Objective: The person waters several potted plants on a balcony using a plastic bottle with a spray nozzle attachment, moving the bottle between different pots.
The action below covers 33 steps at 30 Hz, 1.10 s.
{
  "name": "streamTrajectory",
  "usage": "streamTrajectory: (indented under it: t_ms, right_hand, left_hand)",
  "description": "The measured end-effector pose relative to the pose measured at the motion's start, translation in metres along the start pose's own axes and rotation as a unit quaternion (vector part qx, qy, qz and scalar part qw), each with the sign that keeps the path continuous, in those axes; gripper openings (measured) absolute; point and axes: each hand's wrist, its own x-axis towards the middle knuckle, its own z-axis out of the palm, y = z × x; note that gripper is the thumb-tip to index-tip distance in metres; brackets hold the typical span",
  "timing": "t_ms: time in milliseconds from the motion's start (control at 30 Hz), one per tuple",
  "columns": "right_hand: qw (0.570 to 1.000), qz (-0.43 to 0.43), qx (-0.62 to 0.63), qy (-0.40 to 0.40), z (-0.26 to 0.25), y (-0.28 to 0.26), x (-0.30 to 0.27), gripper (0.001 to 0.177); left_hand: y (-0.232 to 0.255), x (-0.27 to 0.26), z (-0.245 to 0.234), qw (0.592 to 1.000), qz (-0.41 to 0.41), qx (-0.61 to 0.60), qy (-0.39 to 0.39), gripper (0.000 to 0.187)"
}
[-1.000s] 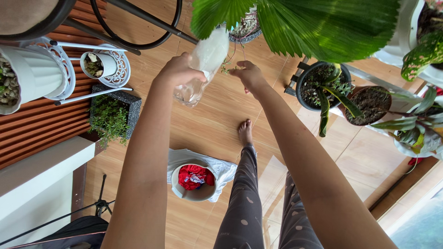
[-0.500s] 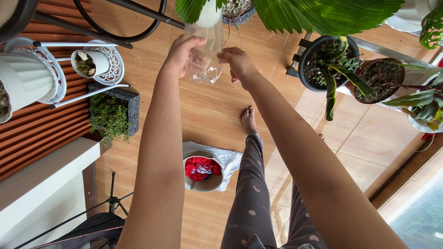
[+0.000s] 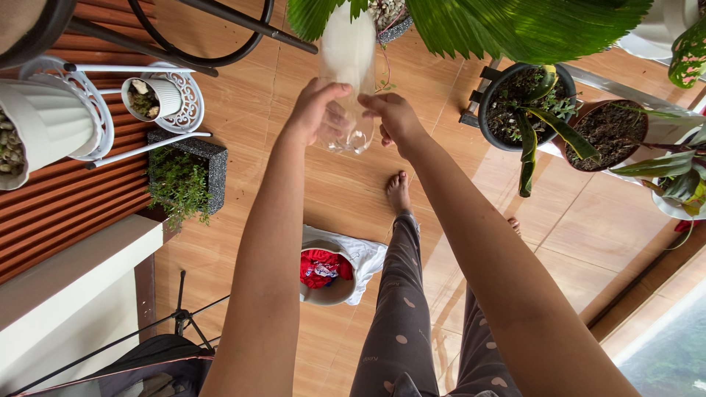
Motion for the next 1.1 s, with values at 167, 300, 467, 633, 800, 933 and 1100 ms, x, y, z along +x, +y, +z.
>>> streamTrajectory:
  t_ms: [167, 300, 467, 633, 800, 933, 1100]
  right_hand:
    - [0.999, 0.050, 0.016, 0.014, -0.015, 0.019, -0.005, 0.060]
    - [0.998, 0.027, 0.040, 0.027, -0.028, 0.022, -0.009, 0.056]
    - [0.998, 0.032, 0.024, 0.041, -0.035, 0.020, -0.010, 0.055]
    - [0.998, 0.060, 0.010, 0.013, -0.036, 0.034, -0.007, 0.056]
    - [0.999, 0.053, -0.005, 0.003, -0.037, 0.037, -0.009, 0.062]
    - [0.999, 0.044, -0.026, 0.009, -0.040, 0.032, -0.007, 0.063]
    - [0.999, 0.044, -0.021, 0.019, -0.044, 0.027, -0.003, 0.061]
  left_hand:
    - [-0.016, 0.010, 0.020, 0.997, -0.004, 0.069, 0.016, 0.073]
    - [-0.015, 0.013, 0.028, 0.999, 0.005, 0.043, 0.006, 0.072]
    - [-0.020, 0.007, 0.034, 0.999, 0.015, -0.033, -0.017, 0.069]
    - [-0.032, -0.002, 0.042, 0.993, -0.007, 0.116, 0.034, 0.086]
    - [-0.027, -0.002, 0.034, 0.914, 0.029, 0.400, 0.058, 0.100]
    - [-0.006, 0.006, 0.040, 0.863, 0.031, 0.500, 0.068, 0.103]
    - [0.022, 0.039, 0.044, 0.814, 0.092, 0.564, 0.109, 0.109]
